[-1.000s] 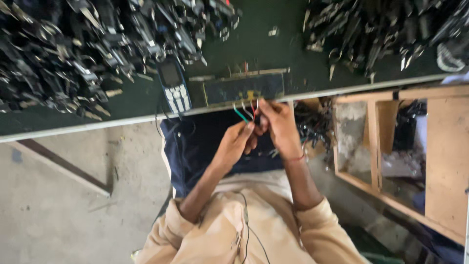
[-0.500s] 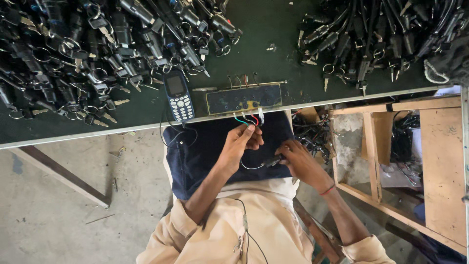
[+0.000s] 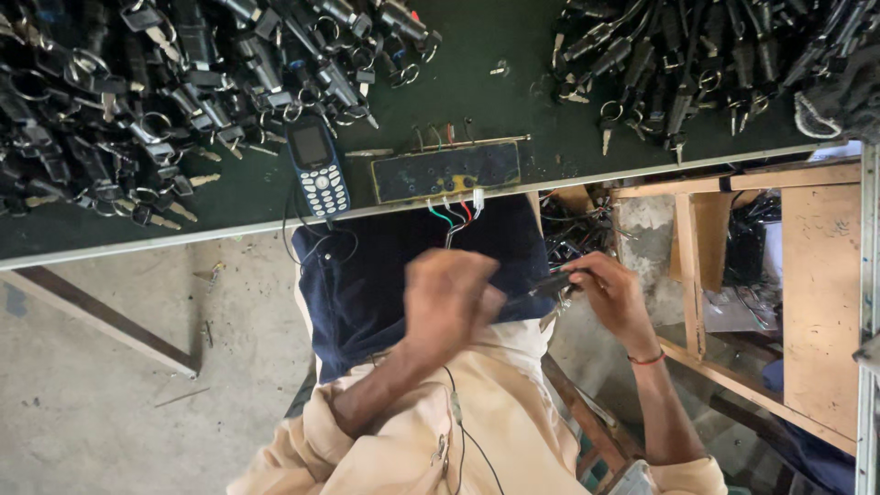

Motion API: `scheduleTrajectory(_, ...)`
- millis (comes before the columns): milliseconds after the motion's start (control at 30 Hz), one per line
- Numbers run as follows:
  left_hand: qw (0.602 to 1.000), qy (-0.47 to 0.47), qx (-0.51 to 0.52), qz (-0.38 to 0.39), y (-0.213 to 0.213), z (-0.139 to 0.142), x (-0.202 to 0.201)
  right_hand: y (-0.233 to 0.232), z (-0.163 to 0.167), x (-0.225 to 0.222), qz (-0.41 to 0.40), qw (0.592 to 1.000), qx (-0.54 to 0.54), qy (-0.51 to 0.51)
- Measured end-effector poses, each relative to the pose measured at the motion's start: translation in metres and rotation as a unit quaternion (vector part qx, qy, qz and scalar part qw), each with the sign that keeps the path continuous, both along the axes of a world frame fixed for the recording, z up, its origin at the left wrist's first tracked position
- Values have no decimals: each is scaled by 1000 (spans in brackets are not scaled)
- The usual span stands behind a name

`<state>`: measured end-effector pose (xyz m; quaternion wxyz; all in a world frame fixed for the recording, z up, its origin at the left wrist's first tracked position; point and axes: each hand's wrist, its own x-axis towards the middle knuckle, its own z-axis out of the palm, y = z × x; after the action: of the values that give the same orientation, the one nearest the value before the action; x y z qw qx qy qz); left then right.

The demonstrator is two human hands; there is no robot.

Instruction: The person sits at a workbench and assembles an electrical connector. They strip and twist the colored wire ends by hand, insert the wires into a white connector housing, and handle a black plug body, fitting the parts together over the workbench.

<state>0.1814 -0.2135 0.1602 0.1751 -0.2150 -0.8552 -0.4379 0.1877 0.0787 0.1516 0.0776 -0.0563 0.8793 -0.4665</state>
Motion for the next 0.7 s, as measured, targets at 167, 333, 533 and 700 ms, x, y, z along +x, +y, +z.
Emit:
scheduleTrajectory(167,986,4,-114,-122,46,18,9,3,-4,13,-91,992,76,-36)
scheduleTrajectory(333,969,-46,-183,-161,59,18,1,6,23,7,-1,999,-26,25)
scheduleTrajectory(533,983,5,-140,-116,58,37,2,4,77,-3,71,992,102,-6)
scheduleTrajectory(700,978,-2,-160,-136,58,42,-3,-10,103,-10,93,980,148,96)
